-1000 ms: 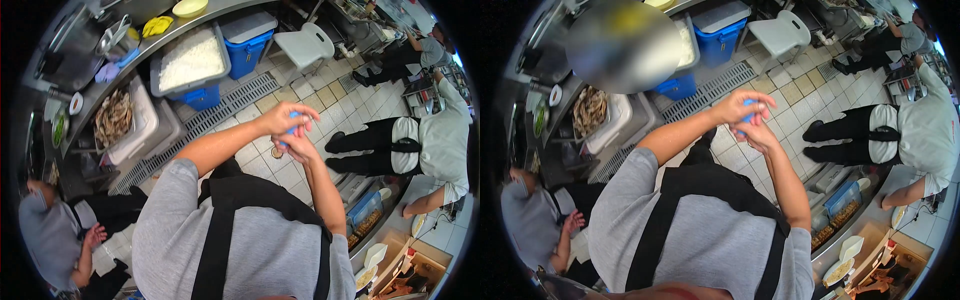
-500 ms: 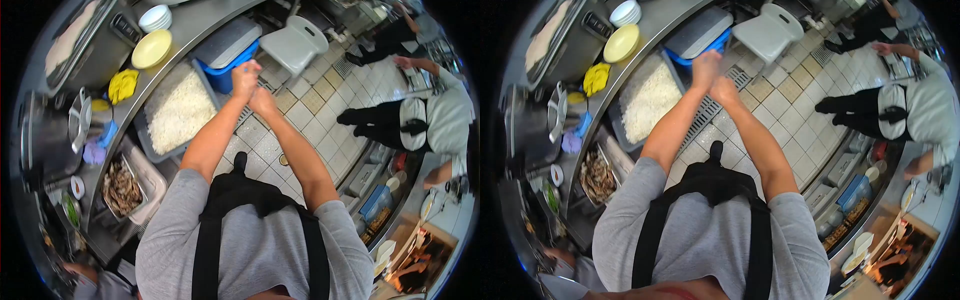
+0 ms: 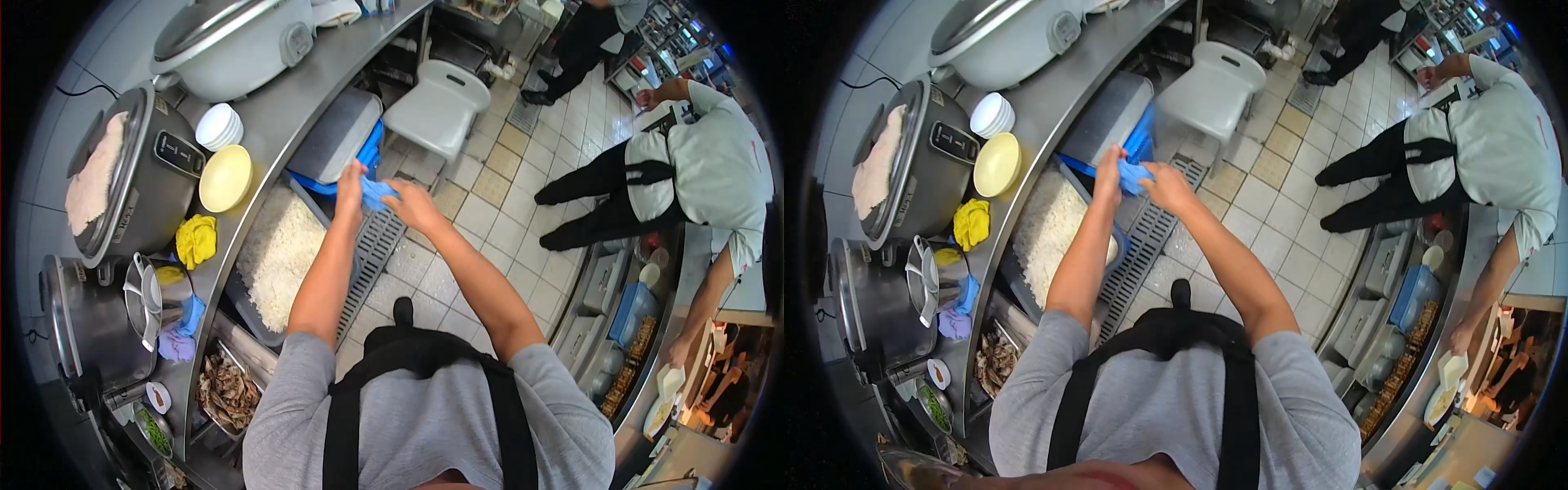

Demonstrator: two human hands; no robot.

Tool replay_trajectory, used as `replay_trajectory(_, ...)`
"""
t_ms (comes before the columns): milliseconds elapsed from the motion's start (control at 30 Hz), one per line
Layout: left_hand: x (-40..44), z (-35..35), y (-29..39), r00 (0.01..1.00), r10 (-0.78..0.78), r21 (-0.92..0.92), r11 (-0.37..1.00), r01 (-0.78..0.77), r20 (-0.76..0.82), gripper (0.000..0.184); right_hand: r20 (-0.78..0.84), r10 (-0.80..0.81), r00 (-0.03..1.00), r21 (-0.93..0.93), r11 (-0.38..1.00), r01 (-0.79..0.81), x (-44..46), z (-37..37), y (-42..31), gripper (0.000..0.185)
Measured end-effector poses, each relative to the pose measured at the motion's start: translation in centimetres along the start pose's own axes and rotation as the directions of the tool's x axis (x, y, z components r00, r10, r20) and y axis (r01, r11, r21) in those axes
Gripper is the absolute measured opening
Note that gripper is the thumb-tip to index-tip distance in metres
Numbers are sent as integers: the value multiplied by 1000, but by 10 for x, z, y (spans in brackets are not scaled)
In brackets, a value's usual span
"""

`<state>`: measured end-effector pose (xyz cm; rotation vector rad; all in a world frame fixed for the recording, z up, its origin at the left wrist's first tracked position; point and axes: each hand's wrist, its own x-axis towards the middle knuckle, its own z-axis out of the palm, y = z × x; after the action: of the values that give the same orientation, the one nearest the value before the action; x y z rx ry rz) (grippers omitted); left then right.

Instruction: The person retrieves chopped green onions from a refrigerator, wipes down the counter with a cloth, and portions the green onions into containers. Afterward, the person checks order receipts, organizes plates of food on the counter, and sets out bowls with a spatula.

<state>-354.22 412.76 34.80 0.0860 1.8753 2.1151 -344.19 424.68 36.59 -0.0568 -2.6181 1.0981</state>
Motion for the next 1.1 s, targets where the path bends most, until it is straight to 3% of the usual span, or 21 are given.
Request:
replay_trajectory(33,-8,-1,5,993,98,213,971,-109,63,30,57,191,980,170,965,-198,-6,-17,-5,33)
replay_trajectory(67,-13,-2,4,986,45,319,943,-94,159,29,143,363,921,319,864,-390,-16,-32,-9,34)
replay_trajectory(133,-43,6,15,949,64,487,846,-215,308,25,51,456,888,494,762,-420,-39,-52,-4,33)
replay_trajectory(167,-48,8,5,914,45,379,901,-211,402,37,12,481,876,560,723,-405,-52,-58,2,32)
replay_trajectory(267,-89,34,31,834,55,241,945,-220,549,23,-59,562,825,664,639,-388,-96,-78,6,30)
replay_trajectory(367,-118,64,59,752,358,380,696,-610,553,17,3,520,854,634,660,-404,-145,-112,-15,32)
replay_trajectory(467,-144,93,74,496,646,260,429,-865,581,16,44,533,845,545,696,-467,-199,-135,-26,32)
replay_trajectory(500,-158,101,76,576,551,250,556,-793,604,17,36,510,859,502,735,-457,-218,-143,-26,31)
replay_trajectory(600,-203,131,87,652,462,161,730,-664,601,18,-27,484,875,255,849,-462,-268,-180,-44,24)
replay_trajectory(633,-213,139,87,650,434,177,731,-658,624,21,-57,479,876,150,871,-467,-280,-197,-56,21)
replay_trajectory(733,-236,163,76,654,172,229,846,-481,736,28,-140,189,972,-303,926,-223,-316,-252,-89,18)
replay_trajectory(767,-233,180,48,614,12,247,909,-335,789,32,-198,200,960,-177,956,-236,-327,-263,-97,20)
replay_trajectory(833,-252,211,17,539,31,358,715,-600,842,30,-271,76,960,216,976,-17,-331,-275,-118,26)
replay_trajectory(900,-281,234,-25,431,-52,402,475,-783,901,28,-257,-48,965,354,924,141,-324,-265,-131,30)
replay_trajectory(1000,-332,251,-47,159,-305,234,230,-945,939,24,-104,-141,985,549,817,175,-317,-226,-187,25)
replay_trajectory(1033,-343,261,-50,68,-361,140,177,-974,930,23,-79,-264,961,424,864,272,-319,-202,-188,21)
replay_trajectory(1100,-366,280,-52,-119,-456,-84,97,-992,882,20,-237,-208,949,279,921,272,-346,-199,-167,19)
